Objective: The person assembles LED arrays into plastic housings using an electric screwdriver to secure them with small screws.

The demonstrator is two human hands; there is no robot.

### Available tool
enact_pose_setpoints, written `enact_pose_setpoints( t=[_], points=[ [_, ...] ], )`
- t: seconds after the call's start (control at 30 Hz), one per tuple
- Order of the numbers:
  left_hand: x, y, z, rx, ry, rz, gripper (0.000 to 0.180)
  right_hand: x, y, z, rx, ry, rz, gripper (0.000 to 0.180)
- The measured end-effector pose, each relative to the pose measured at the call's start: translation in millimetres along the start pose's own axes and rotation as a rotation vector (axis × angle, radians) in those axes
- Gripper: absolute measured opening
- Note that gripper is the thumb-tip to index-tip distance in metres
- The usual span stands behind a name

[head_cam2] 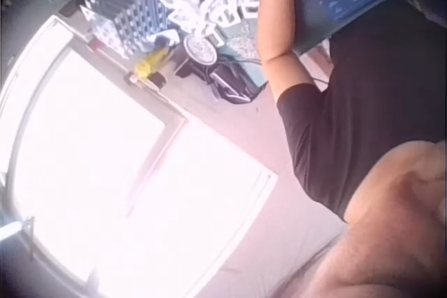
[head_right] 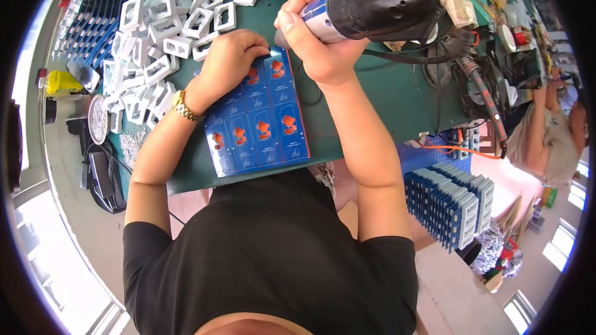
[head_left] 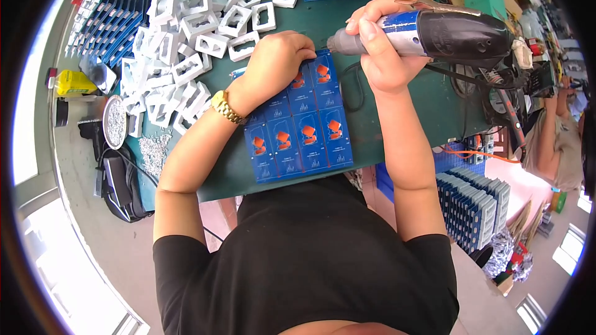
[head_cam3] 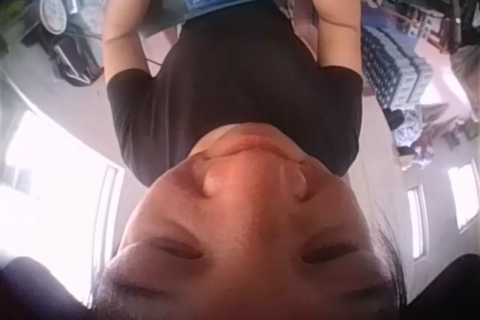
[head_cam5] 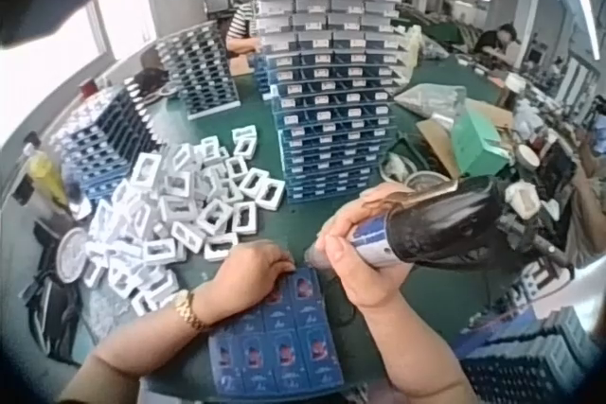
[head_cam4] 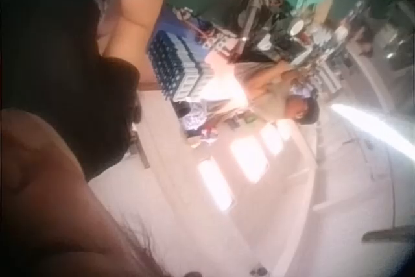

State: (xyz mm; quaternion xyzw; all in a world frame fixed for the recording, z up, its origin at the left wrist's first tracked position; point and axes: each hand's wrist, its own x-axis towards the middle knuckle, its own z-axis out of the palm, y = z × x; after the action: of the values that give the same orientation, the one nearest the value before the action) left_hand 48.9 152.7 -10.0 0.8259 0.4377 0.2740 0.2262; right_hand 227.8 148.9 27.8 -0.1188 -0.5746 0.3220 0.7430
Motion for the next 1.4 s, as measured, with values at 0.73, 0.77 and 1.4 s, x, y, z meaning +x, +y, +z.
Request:
enact_pose_setpoints(
  t=[0.73, 0.77, 1.4],
  points=[
    [2, 3, -14, -0.281, -0.170, -0.293, 0.014, 0, 2, -5, 0.118, -0.185, 0.011, 0.047],
    [2, 2, -14, -0.285, -0.152, -0.288, 0.015, -1, 3, -5, 0.117, -0.185, 0.009, 0.047],
    [-33, 25, -69, 0.206, -0.034, 0.171, 0.035, 26, 44, 22, 0.092, -0.344, -0.352, 0.027]
  ],
)
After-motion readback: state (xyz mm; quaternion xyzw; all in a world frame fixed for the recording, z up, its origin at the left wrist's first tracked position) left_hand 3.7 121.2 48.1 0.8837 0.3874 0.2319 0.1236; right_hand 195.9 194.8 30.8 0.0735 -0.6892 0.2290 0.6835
